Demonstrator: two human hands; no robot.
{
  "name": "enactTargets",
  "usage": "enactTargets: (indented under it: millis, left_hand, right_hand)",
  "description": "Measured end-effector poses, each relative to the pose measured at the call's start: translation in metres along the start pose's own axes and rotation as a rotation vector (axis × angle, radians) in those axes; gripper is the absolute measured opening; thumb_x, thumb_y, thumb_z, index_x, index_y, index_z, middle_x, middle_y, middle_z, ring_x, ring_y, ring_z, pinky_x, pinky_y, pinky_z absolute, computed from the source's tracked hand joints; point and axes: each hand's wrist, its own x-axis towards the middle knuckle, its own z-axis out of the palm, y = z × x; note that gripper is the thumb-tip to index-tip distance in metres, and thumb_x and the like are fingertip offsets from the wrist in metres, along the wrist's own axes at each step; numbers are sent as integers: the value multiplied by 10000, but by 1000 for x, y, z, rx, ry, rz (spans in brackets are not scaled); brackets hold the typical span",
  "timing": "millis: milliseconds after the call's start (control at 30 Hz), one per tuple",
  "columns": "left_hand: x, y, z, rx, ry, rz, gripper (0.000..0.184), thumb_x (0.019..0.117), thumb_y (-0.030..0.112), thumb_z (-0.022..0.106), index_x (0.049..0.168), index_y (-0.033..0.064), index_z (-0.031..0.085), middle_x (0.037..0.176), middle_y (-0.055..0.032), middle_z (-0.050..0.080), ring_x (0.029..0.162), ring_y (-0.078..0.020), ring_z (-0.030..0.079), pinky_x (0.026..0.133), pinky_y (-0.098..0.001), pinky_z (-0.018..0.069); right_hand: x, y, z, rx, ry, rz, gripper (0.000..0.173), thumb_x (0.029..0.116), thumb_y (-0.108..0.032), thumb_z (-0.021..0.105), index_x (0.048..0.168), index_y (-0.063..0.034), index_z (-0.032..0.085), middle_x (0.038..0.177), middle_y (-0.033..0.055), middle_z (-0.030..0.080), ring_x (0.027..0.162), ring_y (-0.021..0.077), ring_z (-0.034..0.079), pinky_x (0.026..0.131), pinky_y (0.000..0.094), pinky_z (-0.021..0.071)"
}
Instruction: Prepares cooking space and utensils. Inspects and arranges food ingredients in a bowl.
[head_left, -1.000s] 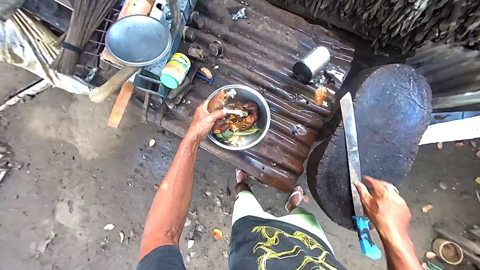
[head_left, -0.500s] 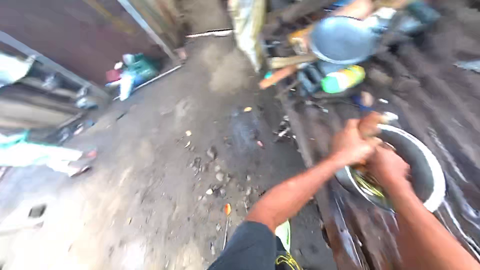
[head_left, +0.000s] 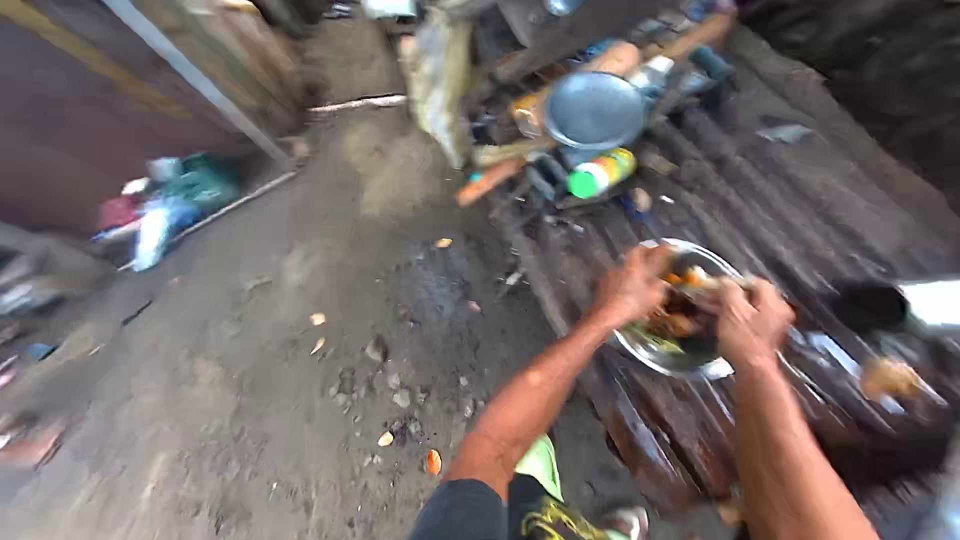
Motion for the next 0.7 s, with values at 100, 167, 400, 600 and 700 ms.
enactTargets:
  millis: [100, 167, 400, 600, 700]
  left_hand:
    - [13, -12, 29, 207, -142, 95, 629, 977, 185, 668, 1555, 131, 425, 1439, -217, 562, 1178, -412, 646, 979, -625, 529]
    - [21, -24, 38, 311, -168, 41, 609, 974, 198, 651, 1525, 72, 423, 1348, -265, 606, 1153, -454, 647, 964, -652, 518]
    - [7, -28, 44, 346, -47, 278, 633, 951, 245, 698, 1491, 7, 469, 1552, -265, 411, 1420, -466, 406, 1138, -625, 371]
    - [31, -32, 50, 162, -210, 804, 470, 910, 85, 740, 1369, 71, 640, 1317, -139, 678, 1242, -284, 640, 1102, -488, 477]
    - [42, -35, 53, 100, -202, 856, 295, 932, 93, 703, 1224, 54, 714, 1196, -120, 730, 1131, -238, 697, 1040, -452, 529]
  right_hand:
    - [-14, 14, -20, 330, 174, 120, 325, 1037, -163, 555, 1304, 19, 521, 1036, 131, 671, 792, 185, 712, 749, 387, 636]
    - [-18, 25, -22, 447, 199, 98, 301, 1013, -168, 582, 1278, -30, 548, 1023, 95, 689, 774, 177, 709, 730, 386, 634]
    - [-36, 28, -22, 493, 203, 117, 211, 991, -122, 615, 1186, -46, 593, 963, 85, 706, 753, 156, 711, 716, 346, 630]
    - [-44, 19, -9, 478, 217, 164, 185, 983, -106, 636, 1153, -38, 608, 946, 99, 712, 752, 165, 719, 714, 341, 630]
    - [-47, 17, -8, 441, 236, 155, 179, 968, -109, 652, 1132, -51, 609, 943, 102, 699, 746, 184, 711, 707, 364, 629]
